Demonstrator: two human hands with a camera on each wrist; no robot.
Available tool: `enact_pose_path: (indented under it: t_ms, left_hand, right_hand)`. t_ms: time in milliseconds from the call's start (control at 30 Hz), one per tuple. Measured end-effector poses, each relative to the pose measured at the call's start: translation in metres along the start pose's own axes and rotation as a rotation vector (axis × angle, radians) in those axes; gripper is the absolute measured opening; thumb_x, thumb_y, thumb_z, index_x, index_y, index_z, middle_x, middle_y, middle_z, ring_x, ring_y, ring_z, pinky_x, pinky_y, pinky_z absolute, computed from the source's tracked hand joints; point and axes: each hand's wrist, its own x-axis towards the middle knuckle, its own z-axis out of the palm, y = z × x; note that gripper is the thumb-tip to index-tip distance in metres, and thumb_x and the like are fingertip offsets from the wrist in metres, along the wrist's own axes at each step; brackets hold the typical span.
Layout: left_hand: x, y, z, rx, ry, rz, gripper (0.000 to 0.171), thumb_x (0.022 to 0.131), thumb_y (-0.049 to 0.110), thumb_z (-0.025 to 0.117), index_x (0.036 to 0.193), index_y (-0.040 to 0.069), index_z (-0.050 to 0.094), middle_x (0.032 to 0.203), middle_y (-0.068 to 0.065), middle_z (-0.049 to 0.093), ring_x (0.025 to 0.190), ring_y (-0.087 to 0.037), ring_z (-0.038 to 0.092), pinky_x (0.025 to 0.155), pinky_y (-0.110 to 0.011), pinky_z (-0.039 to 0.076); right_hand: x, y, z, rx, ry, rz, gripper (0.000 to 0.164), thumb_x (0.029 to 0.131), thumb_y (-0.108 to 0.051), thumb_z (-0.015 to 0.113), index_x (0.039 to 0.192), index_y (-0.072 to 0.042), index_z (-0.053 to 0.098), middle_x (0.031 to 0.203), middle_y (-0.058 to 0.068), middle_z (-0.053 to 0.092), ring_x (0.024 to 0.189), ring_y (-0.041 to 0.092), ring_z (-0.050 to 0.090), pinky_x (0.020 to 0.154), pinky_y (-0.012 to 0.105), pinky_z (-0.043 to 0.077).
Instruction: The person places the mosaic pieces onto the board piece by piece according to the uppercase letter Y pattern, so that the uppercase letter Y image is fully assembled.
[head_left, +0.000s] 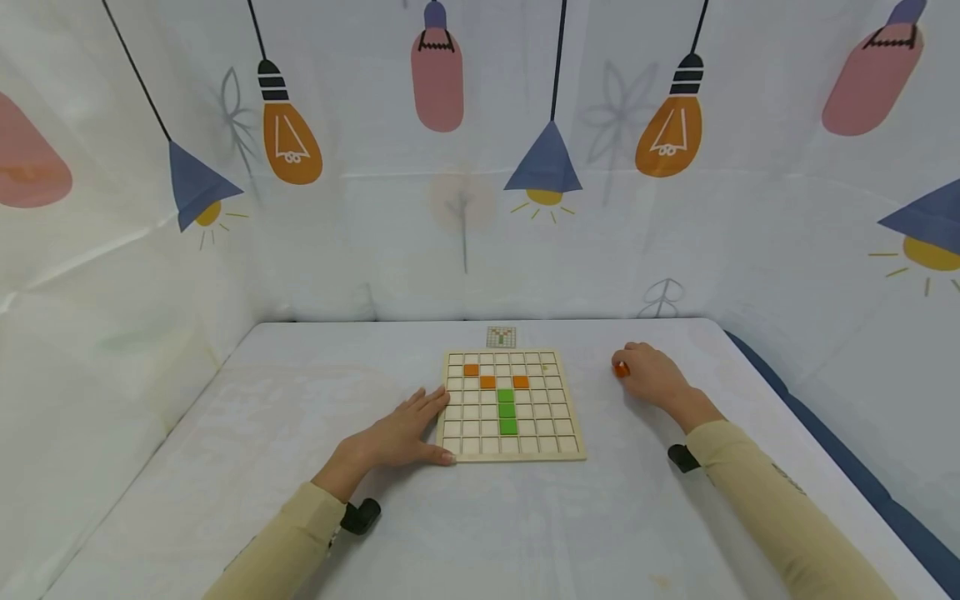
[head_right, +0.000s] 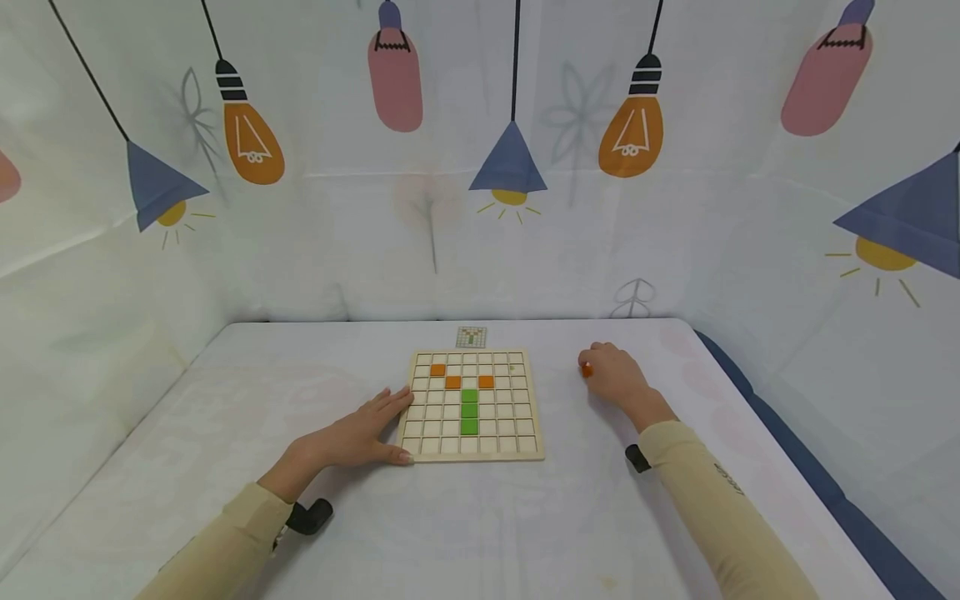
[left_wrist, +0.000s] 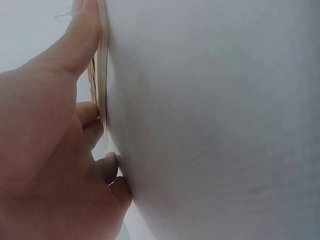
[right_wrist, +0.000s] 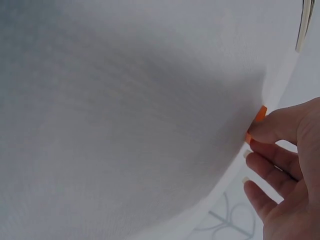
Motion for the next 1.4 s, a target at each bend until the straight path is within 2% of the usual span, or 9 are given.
enact_pose_path:
  t_ms: [433, 867, 1400]
  left_hand:
    - [0.002, -0.001, 0.001, 0.003, 0.002, -0.004, 0.104, 0.083, 0.056, 0.073, 0.16, 0.012, 0.019, 0.169, -0.002, 0.012, 0.157, -0.033, 0.003, 0.127, -0.052, 0.011]
    - [-0.002, 0.003, -0.002, -0.005, 0.002, 0.0, 0.103, 0.084, 0.054, 0.074, 0.16, 0.011, 0.02, 0.169, -0.004, 0.013, 0.157, -0.034, 0.004, 0.127, -0.053, 0.011]
    - [-0.004, 0.004, -0.003, -0.004, 0.004, 0.0, 0.101, 0.084, 0.053, 0.074, 0.16, 0.011, 0.02, 0.169, -0.004, 0.013, 0.156, -0.035, 0.004, 0.127, -0.053, 0.011]
  right_hand:
    - [0.002, 0.0, -0.001, -0.006, -0.028, 0.025, 0.025, 0.085, -0.002, 0.066, 0.109, -0.003, 0.071, 0.095, 0.011, 0.063, 0.086, 0.027, 0.057, 0.082, 0.046, 0.054]
    - [0.006, -0.008, 0.0, -0.002, -0.033, -0.013, 0.022, 0.082, -0.003, 0.068, 0.104, -0.007, 0.072, 0.093, 0.008, 0.062, 0.085, 0.025, 0.054, 0.079, 0.043, 0.053]
    - [0.01, -0.021, 0.001, 0.014, -0.053, -0.039, 0.024, 0.082, -0.003, 0.07, 0.105, -0.008, 0.071, 0.092, 0.006, 0.061, 0.085, 0.023, 0.054, 0.078, 0.041, 0.053]
